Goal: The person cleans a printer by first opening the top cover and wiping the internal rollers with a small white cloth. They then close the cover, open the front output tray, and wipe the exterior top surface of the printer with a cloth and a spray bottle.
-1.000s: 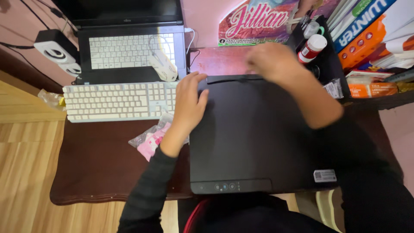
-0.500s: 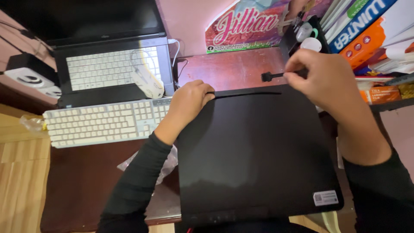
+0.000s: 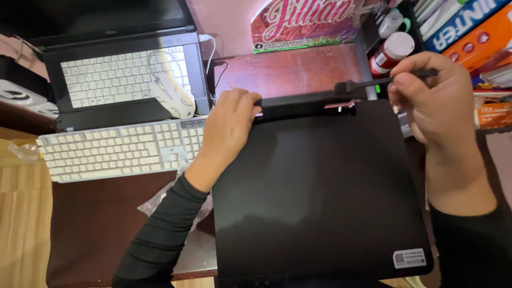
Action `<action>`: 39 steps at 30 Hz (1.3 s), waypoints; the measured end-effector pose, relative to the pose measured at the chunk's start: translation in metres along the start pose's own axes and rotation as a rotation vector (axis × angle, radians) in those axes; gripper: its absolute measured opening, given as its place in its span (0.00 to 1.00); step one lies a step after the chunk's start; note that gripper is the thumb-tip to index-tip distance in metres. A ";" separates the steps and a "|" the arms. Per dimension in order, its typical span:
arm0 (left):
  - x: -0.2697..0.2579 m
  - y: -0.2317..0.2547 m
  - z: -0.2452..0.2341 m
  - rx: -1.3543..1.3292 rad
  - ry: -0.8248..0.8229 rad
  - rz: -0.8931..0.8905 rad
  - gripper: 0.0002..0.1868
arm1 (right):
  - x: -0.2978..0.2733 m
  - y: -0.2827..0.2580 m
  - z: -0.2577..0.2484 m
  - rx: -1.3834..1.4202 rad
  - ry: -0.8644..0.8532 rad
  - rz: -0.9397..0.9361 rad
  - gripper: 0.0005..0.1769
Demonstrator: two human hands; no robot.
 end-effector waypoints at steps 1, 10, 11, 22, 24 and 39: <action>0.001 -0.001 -0.005 -0.009 0.042 0.007 0.11 | -0.001 0.000 -0.001 -0.028 0.001 -0.020 0.08; 0.036 -0.064 0.016 -0.214 0.092 -0.071 0.08 | 0.000 -0.027 0.025 -0.660 -0.026 -0.171 0.14; 0.037 -0.073 0.020 -0.264 0.102 -0.092 0.08 | 0.003 -0.028 0.033 -0.789 -0.058 -0.173 0.12; -0.022 -0.113 0.029 -0.301 0.151 -0.522 0.15 | 0.036 -0.020 0.114 -1.123 -0.299 -0.375 0.11; -0.031 -0.102 0.024 -0.221 0.135 -0.521 0.16 | 0.045 -0.009 0.130 -1.113 -0.372 -0.377 0.11; -0.037 -0.079 -0.009 -0.097 0.231 -0.518 0.14 | 0.063 0.020 0.212 -0.747 -0.739 -0.315 0.10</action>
Point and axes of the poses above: each hand's wrist, its own x-axis towards the middle knuckle, its own z-axis out of the palm, y = z × x, the point moved 10 cm from there along x, towards the middle knuckle, and after that the axes turned 1 degree about y, right-handed, at the moved point
